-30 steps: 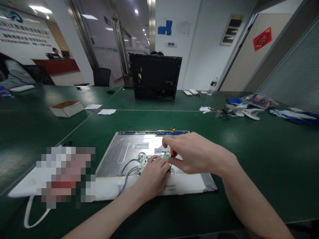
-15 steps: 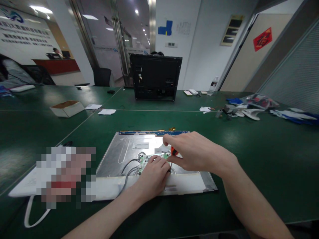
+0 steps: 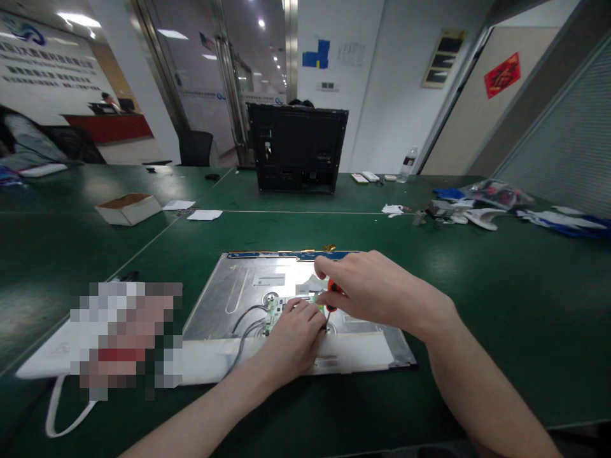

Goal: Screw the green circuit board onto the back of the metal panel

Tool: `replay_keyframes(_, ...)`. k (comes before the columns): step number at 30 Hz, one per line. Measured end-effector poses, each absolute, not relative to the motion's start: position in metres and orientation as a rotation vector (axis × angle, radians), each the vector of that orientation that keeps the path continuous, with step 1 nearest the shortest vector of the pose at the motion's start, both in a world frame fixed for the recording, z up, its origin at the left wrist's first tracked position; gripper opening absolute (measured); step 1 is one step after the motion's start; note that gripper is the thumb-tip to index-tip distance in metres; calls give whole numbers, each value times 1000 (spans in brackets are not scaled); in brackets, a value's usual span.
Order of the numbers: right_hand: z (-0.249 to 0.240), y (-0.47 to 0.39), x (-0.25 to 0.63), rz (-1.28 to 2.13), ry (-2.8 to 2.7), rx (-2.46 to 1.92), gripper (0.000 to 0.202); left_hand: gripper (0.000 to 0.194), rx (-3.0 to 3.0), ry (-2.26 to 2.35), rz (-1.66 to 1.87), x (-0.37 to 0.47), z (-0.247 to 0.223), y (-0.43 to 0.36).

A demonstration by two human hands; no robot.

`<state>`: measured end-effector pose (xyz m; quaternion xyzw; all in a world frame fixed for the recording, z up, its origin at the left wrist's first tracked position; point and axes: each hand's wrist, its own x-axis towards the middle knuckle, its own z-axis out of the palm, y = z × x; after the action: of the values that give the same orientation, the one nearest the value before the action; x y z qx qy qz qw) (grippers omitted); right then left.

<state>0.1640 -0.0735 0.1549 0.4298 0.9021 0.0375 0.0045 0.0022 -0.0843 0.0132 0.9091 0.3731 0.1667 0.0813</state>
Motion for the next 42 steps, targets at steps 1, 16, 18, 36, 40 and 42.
replay_keyframes(1, 155, -74, 165, 108, 2829, 1338, 12, 10, 2718, 1114, 505, 2, 12, -84)
replay_keyframes(16, 158, -75, 163, 90, 2844, 1267, 8, 15, 2709, 1127, 532, 2, 11, -85)
replay_keyframes(18, 158, -75, 163, 119, 2842, 1277, 9, 15, 2713, 1127, 527, 2, 11, -85)
replay_keyframes(36, 159, -74, 162, 123, 2814, 1297, 7, 11, 2714, 1125, 513, 3, 13, -86)
replay_keyframes(40, 160, -76, 163, 70, 2855, 1214, 6, 14, 2719, 1124, 518, 3, 12, -85)
replay_keyframes(42, 160, -77, 163, 55, 2893, 1157, 6, 16, 2724, 1122, 518, 3, 11, -85)
